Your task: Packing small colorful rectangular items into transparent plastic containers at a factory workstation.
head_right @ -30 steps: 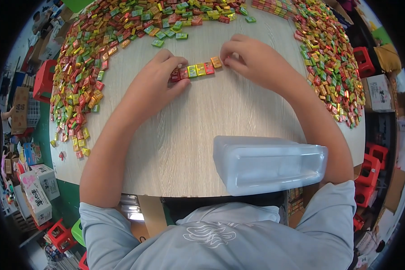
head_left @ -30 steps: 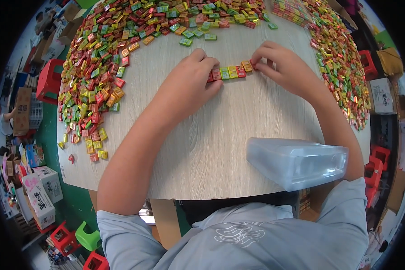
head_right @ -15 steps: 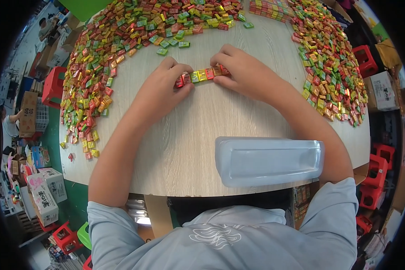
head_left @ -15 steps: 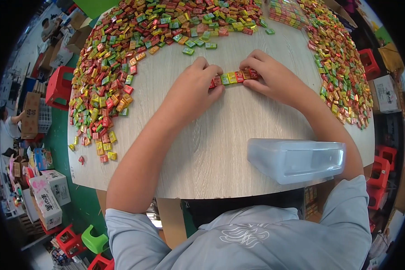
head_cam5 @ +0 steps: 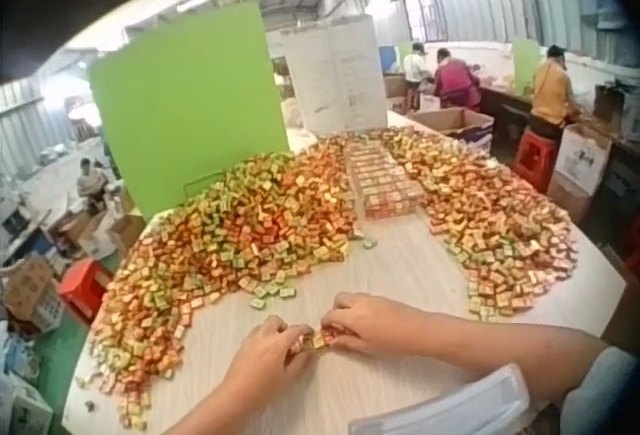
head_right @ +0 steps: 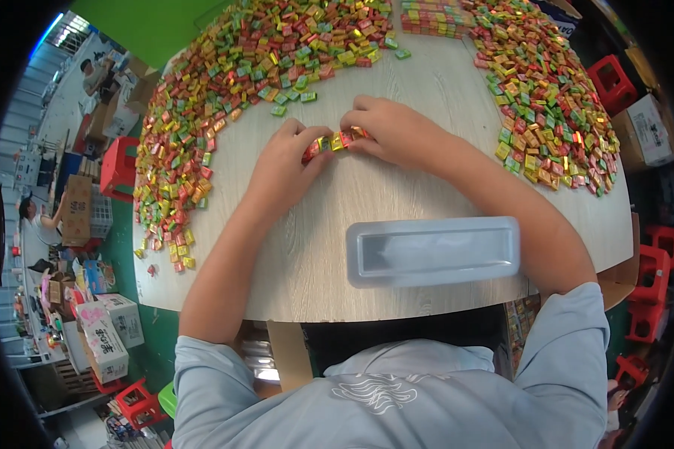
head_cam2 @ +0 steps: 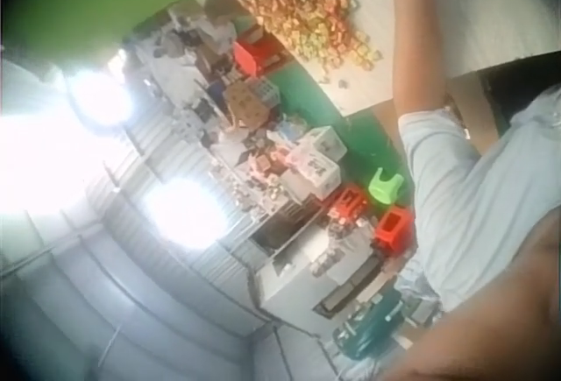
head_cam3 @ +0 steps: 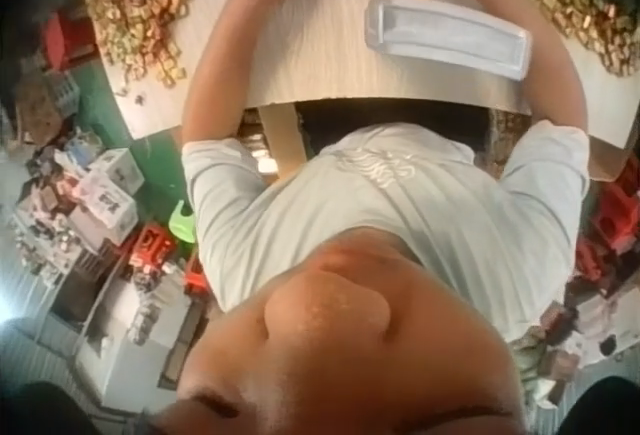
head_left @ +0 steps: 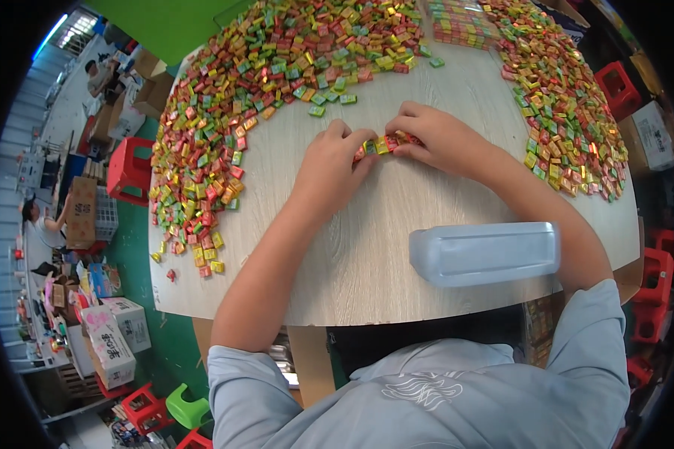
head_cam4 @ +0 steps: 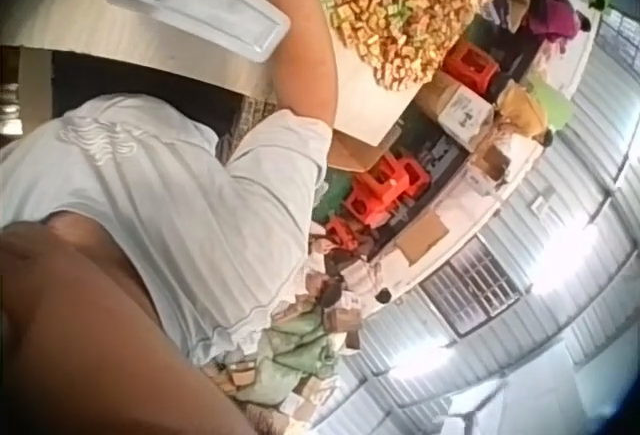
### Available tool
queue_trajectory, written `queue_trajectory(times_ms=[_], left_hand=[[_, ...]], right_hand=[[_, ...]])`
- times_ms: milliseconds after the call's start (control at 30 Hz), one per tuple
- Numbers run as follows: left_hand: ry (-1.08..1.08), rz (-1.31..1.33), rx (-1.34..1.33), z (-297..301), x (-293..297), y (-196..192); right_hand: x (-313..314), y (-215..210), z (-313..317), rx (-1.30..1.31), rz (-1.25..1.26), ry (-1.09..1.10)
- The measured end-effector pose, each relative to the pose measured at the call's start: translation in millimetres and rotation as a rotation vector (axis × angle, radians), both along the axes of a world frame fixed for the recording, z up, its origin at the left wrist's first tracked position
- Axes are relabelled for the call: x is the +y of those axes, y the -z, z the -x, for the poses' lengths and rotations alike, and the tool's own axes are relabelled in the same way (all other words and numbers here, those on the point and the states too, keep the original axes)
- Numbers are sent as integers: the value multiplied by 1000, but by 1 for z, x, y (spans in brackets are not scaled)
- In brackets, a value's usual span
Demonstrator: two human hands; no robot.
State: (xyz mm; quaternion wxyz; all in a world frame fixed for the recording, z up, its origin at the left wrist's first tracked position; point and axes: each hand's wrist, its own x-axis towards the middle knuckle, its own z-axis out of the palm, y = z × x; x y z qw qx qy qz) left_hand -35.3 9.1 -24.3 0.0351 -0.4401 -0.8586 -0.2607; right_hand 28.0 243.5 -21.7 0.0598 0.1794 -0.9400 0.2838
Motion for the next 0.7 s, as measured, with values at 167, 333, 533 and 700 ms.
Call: queue_trajectory(times_ms=[167, 333, 533, 700], left_hand=[[-69, -42, -98, -15, 4, -36], [-74, -55, -27, -47, 5, -95], [42, -116, 307, -97, 4, -139], [76, -100, 212, -132, 5, -145]], right_hand=[[5, -30, -6, 93, -21, -29], [8, -87, -42, 187, -2, -46], [2, -136, -112, 325, -19, 21], [1, -143, -160, 310, -47, 86]])
